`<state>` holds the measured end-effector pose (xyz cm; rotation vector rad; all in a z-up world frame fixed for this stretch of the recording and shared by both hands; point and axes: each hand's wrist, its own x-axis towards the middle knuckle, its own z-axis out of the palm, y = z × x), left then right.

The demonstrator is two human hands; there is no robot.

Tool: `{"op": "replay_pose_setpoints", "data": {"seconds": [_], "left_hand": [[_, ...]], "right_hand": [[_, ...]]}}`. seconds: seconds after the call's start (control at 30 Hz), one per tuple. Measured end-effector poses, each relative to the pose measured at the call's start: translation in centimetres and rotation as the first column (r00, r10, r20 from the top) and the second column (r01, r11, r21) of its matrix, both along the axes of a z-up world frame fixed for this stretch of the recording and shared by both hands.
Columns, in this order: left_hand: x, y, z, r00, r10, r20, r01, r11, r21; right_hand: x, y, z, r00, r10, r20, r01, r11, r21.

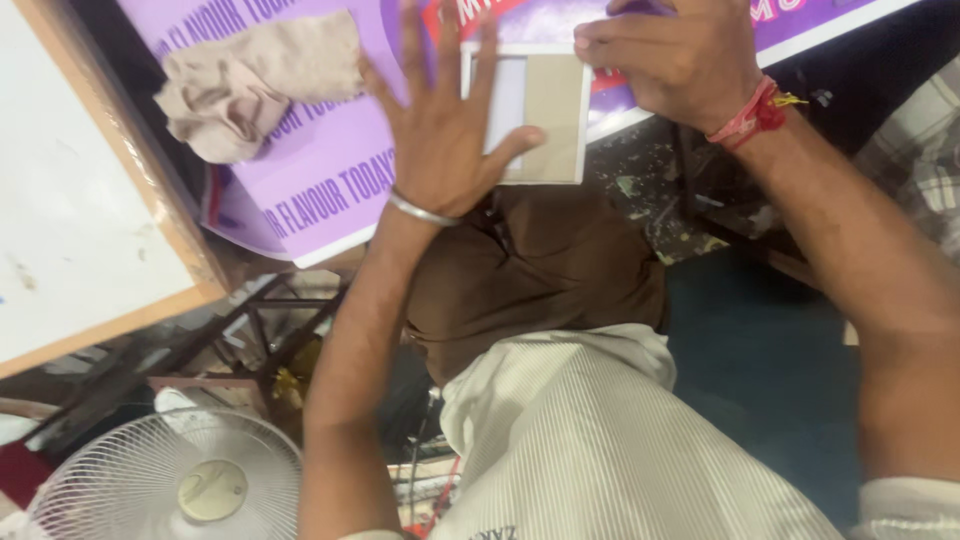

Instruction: The person applies a purple Smirnoff Minty Jamun banner to a flat surface using a small white squeegee and a cloth. They smooth the banner, wipe the surface, and repeatedly press the squeegee along the edges to adhere the material.

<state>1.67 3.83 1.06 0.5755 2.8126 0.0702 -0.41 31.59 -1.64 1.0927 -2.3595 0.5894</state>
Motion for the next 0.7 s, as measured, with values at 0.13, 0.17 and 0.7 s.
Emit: {"op": "replay_pose_setpoints", "data": {"seconds": [0.13, 0.17, 0.7], "left_hand": [[0.5, -3.9, 0.4, 0.964, 0.221, -0.146, -0.199, 0.969, 0.149], [1.3, -4.1, 0.2, 0.924, 0.364, -0.118, -0.283, 0.857, 0.43], [1.8, -2.6, -2.6, 0.955, 0.288, -0.07, -0.201, 0.802, 0.562]], "right_hand": [[0.2, -0.3, 0.4, 1.0, -0.017, -0.013, 0.017, 1.0, 0.007], [-0.1, -0.3, 0.5, 0.999, -0.035, -0.017, 0.036, 0.999, 0.02], [2.3, -3.3, 0.6, 0.954, -0.039, 0.298, 0.002, 0.993, 0.122]]}}
